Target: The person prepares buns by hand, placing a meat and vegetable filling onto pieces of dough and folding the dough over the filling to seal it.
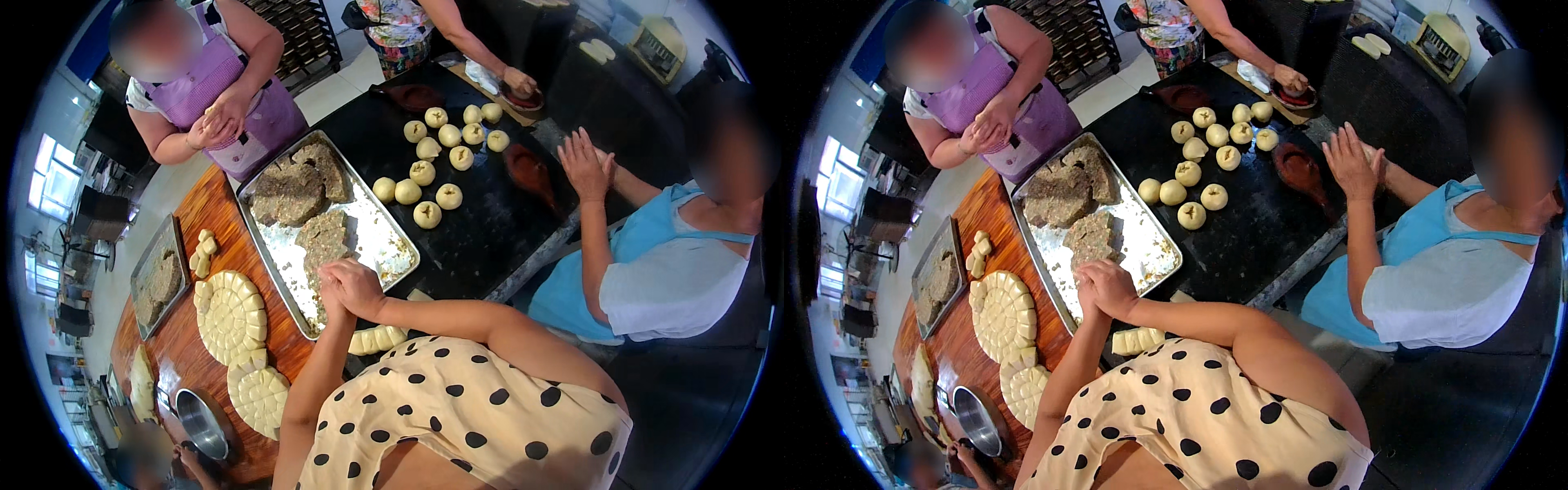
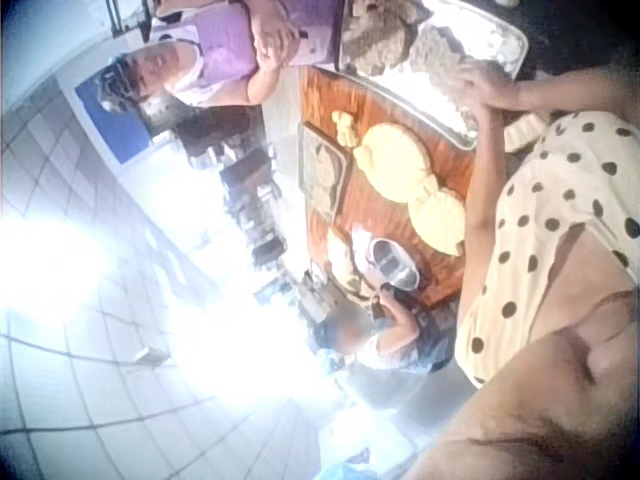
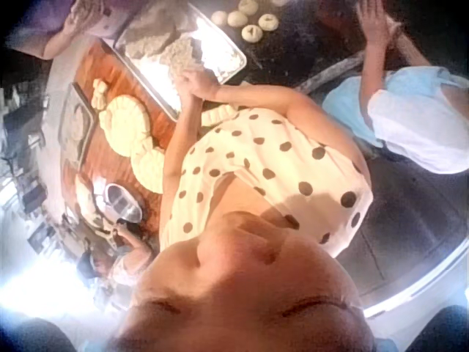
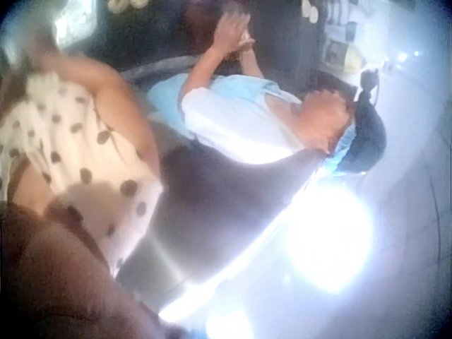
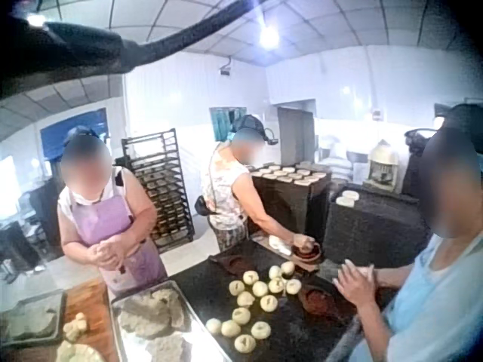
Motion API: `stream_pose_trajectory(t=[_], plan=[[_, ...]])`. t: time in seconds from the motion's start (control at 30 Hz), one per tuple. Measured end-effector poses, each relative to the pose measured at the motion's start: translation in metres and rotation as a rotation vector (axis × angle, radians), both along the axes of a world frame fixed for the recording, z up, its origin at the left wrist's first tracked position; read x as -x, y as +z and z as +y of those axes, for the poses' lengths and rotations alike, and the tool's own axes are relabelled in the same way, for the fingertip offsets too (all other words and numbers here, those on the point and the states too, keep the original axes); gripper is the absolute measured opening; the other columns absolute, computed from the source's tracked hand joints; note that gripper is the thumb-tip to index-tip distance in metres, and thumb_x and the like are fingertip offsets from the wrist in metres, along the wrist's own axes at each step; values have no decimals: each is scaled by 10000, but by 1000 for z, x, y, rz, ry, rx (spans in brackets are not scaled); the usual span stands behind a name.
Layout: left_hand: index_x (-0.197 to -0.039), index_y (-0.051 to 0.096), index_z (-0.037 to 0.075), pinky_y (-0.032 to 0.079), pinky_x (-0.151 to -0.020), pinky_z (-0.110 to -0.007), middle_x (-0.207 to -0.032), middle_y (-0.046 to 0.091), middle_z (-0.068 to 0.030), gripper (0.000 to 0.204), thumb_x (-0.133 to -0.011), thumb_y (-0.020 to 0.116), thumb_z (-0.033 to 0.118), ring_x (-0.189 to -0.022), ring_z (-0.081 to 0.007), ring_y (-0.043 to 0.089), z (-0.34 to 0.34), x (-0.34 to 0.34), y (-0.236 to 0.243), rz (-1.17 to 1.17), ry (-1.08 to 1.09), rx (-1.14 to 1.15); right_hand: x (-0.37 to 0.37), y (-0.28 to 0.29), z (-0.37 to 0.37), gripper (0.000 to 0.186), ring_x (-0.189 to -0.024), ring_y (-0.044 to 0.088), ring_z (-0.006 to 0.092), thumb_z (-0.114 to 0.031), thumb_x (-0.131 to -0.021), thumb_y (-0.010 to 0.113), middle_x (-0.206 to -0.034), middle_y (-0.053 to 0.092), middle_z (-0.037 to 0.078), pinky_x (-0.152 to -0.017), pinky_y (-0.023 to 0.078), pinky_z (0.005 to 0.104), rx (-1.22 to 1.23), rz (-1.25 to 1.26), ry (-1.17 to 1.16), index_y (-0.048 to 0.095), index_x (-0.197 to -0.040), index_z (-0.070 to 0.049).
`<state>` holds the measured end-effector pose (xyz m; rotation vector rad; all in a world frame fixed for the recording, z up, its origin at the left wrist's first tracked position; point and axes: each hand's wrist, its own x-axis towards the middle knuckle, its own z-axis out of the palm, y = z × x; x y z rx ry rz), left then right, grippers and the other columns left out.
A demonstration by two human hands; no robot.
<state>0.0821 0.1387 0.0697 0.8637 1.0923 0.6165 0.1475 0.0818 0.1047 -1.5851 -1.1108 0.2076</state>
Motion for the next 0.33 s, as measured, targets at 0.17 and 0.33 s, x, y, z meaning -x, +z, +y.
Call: stream_pose_trajectory(t=[0.17, 0.33], plan=[[-1405, 422, 69, 472, -989, -435, -1315, 565, -123, 833, -916, 377, 742, -1208, -281, 559, 19, 4, 42, -74, -171, 236, -26, 16, 7, 366, -821, 641, 130, -362, -989, 569, -920, 725, 77, -731, 492, 296, 183, 702, 36, 735, -981, -36], [-1499, 336, 100, 265, -1167, -513, -1464, 441, -91, 895, -904, 312, 769, -1413, -253, 352, -6, 6, 92, -286, -190, 202, -7, 37, 18, 364, -917, 642, 156, -404, -944, 635, -1034, 708, 67, -842, 495, 285, -101, 952, -39, 706, -989, -49]])
